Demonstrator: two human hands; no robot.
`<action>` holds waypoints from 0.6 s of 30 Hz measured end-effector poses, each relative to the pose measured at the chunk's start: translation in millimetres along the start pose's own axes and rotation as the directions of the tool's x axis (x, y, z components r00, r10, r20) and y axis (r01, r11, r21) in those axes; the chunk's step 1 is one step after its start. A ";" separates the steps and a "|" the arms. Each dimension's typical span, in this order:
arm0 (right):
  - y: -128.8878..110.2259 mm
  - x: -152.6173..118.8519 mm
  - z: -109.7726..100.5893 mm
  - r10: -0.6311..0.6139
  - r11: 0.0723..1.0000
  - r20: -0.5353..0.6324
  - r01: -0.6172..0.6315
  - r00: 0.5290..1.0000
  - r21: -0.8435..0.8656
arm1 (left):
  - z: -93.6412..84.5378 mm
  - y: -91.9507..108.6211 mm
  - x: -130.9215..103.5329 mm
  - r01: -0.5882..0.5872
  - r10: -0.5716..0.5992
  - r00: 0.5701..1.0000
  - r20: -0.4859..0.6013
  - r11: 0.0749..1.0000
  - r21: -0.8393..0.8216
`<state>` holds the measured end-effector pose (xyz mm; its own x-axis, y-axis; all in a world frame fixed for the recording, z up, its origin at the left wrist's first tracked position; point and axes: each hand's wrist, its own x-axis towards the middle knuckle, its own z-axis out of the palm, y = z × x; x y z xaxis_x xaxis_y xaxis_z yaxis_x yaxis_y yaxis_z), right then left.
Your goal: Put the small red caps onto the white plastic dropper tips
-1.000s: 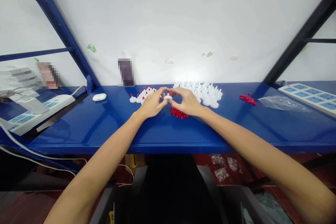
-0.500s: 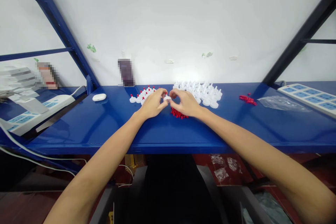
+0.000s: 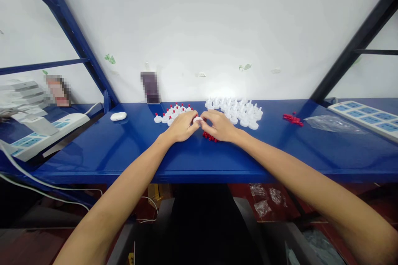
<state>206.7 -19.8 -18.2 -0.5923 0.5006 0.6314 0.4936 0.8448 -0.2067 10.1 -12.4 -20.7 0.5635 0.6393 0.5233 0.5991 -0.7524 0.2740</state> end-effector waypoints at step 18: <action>-9.5 3.5 -0.3 0.007 1.000 0.175 -0.009 0.985 0.007 | -5.1 7.5 0.4 -0.006 0.009 0.999 -0.031 0.996 0.091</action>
<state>200.1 -26.2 -13.8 -0.6910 0.5322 0.4891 0.4946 0.8416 -0.2171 12.0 -18.6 -14.3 0.5509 0.6271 0.5507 0.6451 -0.7386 0.1957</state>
